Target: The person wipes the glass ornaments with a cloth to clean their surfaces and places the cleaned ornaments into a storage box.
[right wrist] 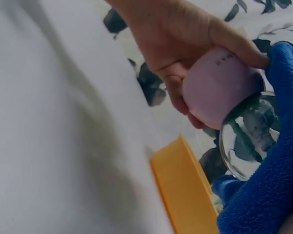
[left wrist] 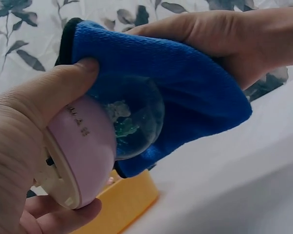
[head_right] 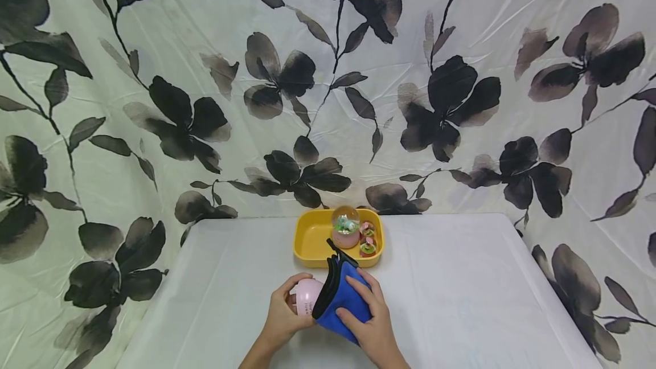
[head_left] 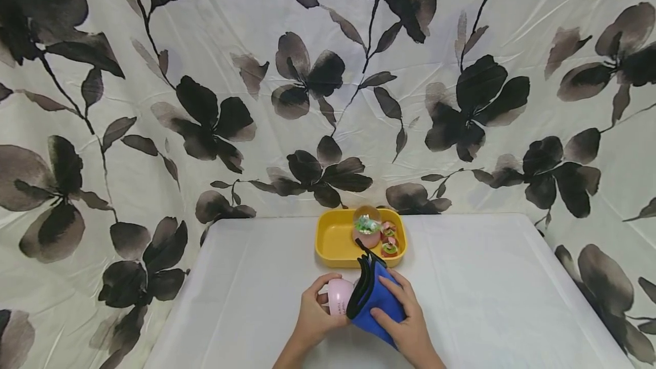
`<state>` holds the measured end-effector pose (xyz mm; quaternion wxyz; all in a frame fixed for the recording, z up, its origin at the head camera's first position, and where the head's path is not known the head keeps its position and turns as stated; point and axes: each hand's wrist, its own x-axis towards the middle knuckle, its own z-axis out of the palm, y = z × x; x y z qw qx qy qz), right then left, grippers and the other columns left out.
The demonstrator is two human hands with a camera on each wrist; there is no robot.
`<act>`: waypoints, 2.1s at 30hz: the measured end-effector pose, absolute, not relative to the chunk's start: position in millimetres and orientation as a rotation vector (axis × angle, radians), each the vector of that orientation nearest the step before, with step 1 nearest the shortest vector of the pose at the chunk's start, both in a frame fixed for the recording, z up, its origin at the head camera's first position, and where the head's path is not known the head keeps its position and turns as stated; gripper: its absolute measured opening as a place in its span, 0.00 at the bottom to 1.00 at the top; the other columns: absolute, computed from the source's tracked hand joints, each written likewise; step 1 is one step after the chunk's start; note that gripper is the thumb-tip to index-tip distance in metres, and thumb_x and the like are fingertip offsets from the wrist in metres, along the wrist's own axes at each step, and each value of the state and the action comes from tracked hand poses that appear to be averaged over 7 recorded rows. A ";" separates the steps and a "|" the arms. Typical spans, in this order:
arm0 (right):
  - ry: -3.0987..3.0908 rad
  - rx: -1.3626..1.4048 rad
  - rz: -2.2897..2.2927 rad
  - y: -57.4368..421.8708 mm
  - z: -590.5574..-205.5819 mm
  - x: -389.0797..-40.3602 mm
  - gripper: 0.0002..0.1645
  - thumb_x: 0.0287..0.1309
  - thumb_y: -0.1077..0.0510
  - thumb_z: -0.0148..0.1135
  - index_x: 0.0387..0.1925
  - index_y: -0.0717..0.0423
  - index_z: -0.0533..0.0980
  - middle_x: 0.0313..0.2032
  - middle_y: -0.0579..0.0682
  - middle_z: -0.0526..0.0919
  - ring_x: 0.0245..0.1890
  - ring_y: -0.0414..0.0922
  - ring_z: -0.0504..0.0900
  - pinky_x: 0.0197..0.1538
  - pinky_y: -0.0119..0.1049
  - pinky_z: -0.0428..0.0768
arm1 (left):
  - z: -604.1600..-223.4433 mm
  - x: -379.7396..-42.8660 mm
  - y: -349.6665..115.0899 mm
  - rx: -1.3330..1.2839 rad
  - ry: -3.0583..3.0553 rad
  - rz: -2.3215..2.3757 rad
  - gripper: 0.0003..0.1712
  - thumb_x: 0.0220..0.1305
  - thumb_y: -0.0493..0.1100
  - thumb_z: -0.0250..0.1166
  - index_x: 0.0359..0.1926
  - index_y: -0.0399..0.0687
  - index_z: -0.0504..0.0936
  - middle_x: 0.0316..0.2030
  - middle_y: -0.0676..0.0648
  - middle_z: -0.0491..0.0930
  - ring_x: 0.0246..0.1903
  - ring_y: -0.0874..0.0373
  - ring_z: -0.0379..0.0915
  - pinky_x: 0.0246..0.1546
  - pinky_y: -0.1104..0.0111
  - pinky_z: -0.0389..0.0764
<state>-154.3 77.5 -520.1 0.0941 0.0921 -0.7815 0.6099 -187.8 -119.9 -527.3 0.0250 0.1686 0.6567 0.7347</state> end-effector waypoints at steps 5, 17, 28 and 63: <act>-2.332 0.239 1.831 77.8 -524.4 -165.4 0.31 0.43 0.48 0.66 0.53 0.33 0.68 0.61 0.43 0.59 0.58 0.47 0.59 0.53 0.55 0.61 | -513.3 -193.3 -127.0 0.611 2.106 2.205 0.41 0.28 0.31 0.75 0.50 0.40 0.68 0.45 0.38 0.68 0.34 0.47 0.76 0.25 0.59 0.78; -2.412 0.201 2.079 79.1 -512.3 -165.9 0.27 0.45 0.51 0.66 0.50 0.37 0.72 0.53 0.42 0.69 0.54 0.48 0.65 0.51 0.48 0.65 | -474.0 -188.6 -146.0 0.855 2.396 1.771 0.43 0.25 0.45 0.79 0.49 0.45 0.72 0.46 0.46 0.72 0.40 0.55 0.73 0.30 0.65 0.79; -1.978 0.461 2.776 85.0 -494.9 -170.4 0.26 0.59 0.63 0.49 0.59 0.64 0.61 0.56 0.58 0.66 0.54 0.50 0.67 0.51 0.40 0.69 | -491.6 -204.8 -153.9 1.020 1.887 2.037 0.42 0.28 0.27 0.75 0.51 0.31 0.67 0.48 0.34 0.68 0.41 0.49 0.71 0.35 0.56 0.76; -1.989 0.295 2.643 89.7 -521.9 -176.8 0.49 0.41 0.69 0.66 0.63 0.46 0.54 0.59 0.56 0.57 0.53 0.55 0.66 0.50 0.45 0.71 | -548.2 -189.2 -118.9 0.144 1.654 2.510 0.34 0.40 0.33 0.65 0.53 0.33 0.66 0.45 0.39 0.71 0.42 0.51 0.68 0.38 0.65 0.74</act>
